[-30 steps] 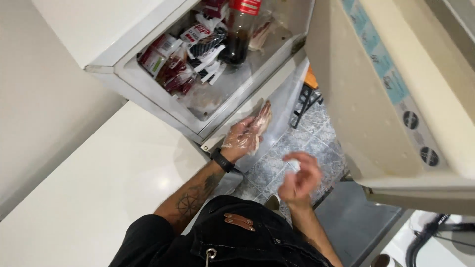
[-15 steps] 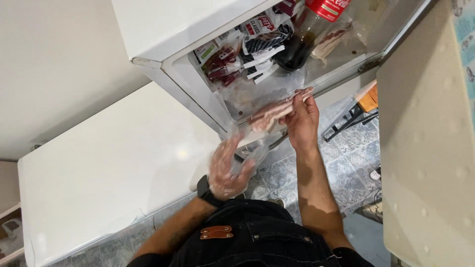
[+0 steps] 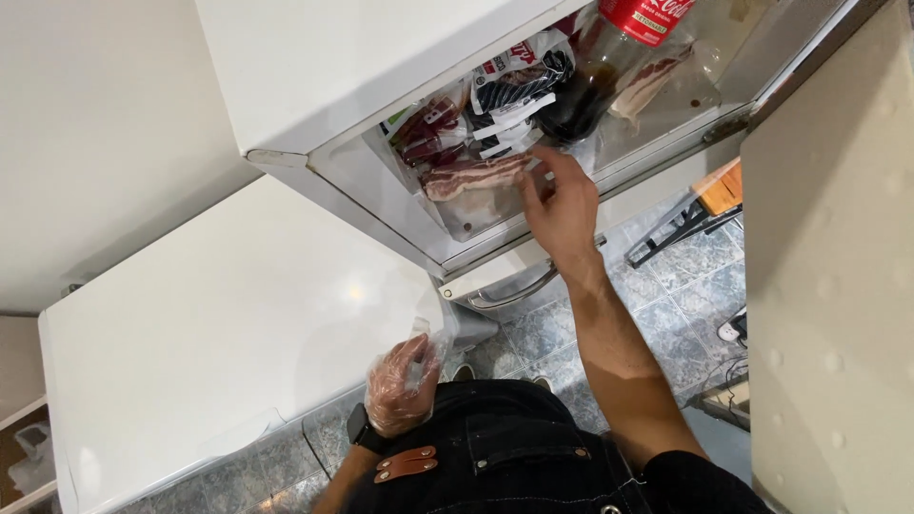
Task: Slicing bacon using a commercial meat slicer, portioning by weight, and storing in a refrigerator.
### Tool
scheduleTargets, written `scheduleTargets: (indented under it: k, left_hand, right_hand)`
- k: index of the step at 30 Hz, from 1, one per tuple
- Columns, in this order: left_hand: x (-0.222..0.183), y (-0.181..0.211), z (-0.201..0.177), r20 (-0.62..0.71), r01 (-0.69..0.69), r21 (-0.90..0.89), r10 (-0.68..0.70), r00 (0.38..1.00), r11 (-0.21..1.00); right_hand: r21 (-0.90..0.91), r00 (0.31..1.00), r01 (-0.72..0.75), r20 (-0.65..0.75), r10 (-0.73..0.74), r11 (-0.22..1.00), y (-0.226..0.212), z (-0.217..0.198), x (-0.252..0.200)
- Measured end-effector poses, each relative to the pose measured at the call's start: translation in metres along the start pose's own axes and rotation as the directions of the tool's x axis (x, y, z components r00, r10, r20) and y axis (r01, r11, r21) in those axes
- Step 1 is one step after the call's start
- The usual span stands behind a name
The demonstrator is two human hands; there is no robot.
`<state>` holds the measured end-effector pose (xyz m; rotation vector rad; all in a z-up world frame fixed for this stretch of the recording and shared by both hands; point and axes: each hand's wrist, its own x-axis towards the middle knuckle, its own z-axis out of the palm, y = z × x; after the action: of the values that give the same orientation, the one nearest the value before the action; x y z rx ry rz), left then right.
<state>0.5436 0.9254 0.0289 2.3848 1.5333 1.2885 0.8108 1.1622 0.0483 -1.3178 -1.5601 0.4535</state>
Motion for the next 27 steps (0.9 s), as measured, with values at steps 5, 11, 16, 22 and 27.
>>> scheduleTargets:
  k: [5,11,16,22,27]
  left_hand:
    - [-0.006,-0.006,-0.004,0.001,-0.022,0.053,0.022,1.000,0.998]
    - [-0.013,-0.013,0.002,0.013,-0.014,-0.003,0.014,1.000,1.000]
    - [-0.022,-0.016,0.002,0.064,0.027,0.041,-0.030,0.998,0.999]
    - [-0.017,-0.008,-0.007,0.095,0.058,-0.001,-0.058,0.994,0.998]
    - [-0.033,-0.014,-0.011,0.075,0.091,0.026,-0.093,0.993,0.995]
  right_hand:
    - [-0.018,0.889,0.013,-0.457,-0.020,1.000,0.049,-0.033,0.013]
    - [-0.465,0.951,-0.147,-0.310,-0.005,0.873,0.120,-0.051,0.058]
    - [-0.570,0.976,-0.017,-0.188,-0.110,0.822,0.129,-0.044,0.092]
    - [-0.692,0.977,-0.126,-0.212,-0.032,0.711,0.122,-0.034,0.105]
    - [-0.493,0.915,-0.053,-0.372,-0.154,0.869,0.105,-0.055,0.075]
